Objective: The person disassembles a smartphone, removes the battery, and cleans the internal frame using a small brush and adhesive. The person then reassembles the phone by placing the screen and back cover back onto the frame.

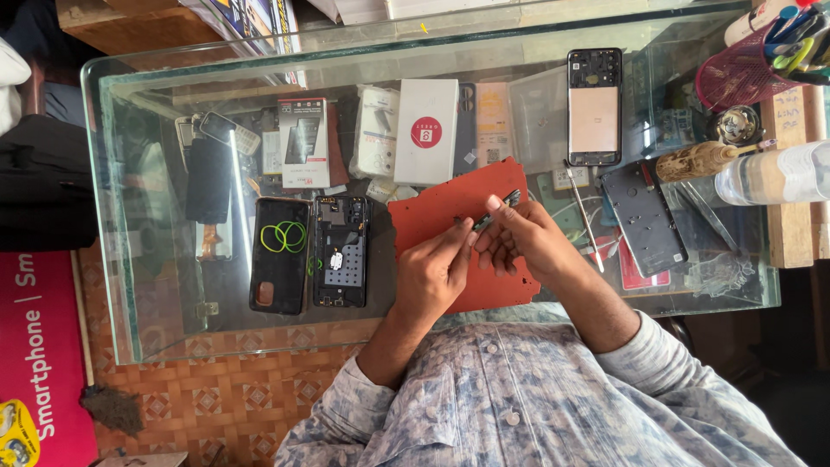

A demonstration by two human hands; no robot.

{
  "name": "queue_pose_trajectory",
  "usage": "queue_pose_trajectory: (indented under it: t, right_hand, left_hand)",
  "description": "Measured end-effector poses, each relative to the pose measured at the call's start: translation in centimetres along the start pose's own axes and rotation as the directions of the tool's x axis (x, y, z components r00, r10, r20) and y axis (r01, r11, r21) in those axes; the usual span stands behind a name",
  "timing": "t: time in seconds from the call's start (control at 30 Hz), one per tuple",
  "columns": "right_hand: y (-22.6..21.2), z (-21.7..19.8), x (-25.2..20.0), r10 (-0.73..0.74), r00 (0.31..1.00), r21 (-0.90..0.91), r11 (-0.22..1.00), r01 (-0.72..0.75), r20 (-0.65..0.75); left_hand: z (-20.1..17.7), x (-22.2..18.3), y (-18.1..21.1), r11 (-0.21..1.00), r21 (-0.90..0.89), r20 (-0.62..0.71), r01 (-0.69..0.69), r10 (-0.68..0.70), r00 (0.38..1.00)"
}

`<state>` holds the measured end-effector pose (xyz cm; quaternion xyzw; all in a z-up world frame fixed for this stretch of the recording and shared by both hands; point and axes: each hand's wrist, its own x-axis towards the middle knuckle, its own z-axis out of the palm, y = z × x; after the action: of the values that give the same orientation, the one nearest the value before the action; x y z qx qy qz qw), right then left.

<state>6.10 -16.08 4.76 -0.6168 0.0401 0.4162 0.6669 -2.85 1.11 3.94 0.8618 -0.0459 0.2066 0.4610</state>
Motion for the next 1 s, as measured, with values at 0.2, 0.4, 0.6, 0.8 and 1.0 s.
queue_pose_trajectory:
  t: [0.2, 0.4, 0.6, 0.8, 1.0]
  right_hand:
    - [0.5, -0.4, 0.2, -0.146, 0.979, -0.117, 0.980, 0.163, 0.141]
    - [2.3, -0.4, 1.0, -0.274, 0.944, -0.197, 0.931, 0.308, 0.182]
    - [3.8, 0.0, 2.2, -0.348, 0.932, -0.248, 0.898, 0.363, 0.102]
    - [4.0, 0.1, 2.4, -0.358, 0.929, -0.234, 0.899, 0.369, 0.091]
    - [3.9, 0.9, 2.4, -0.416, 0.908, -0.296, 0.863, 0.409, 0.041]
  left_hand:
    - [0.0, -0.1, -0.2, 0.997, -0.065, -0.044, -0.038, 0.035, 0.998]
    - [0.3, -0.1, -0.3, 0.967, -0.151, -0.088, 0.207, -0.222, 0.971]
    - [0.3, 0.4, -0.2, 0.931, -0.262, -0.101, 0.254, -0.288, 0.952]
    - [-0.9, 1.1, -0.9, 0.892, -0.235, 0.140, 0.385, -0.361, 0.922]
    - [-0.6, 1.1, -2.3, 0.897, -0.251, 0.135, 0.365, -0.341, 0.930]
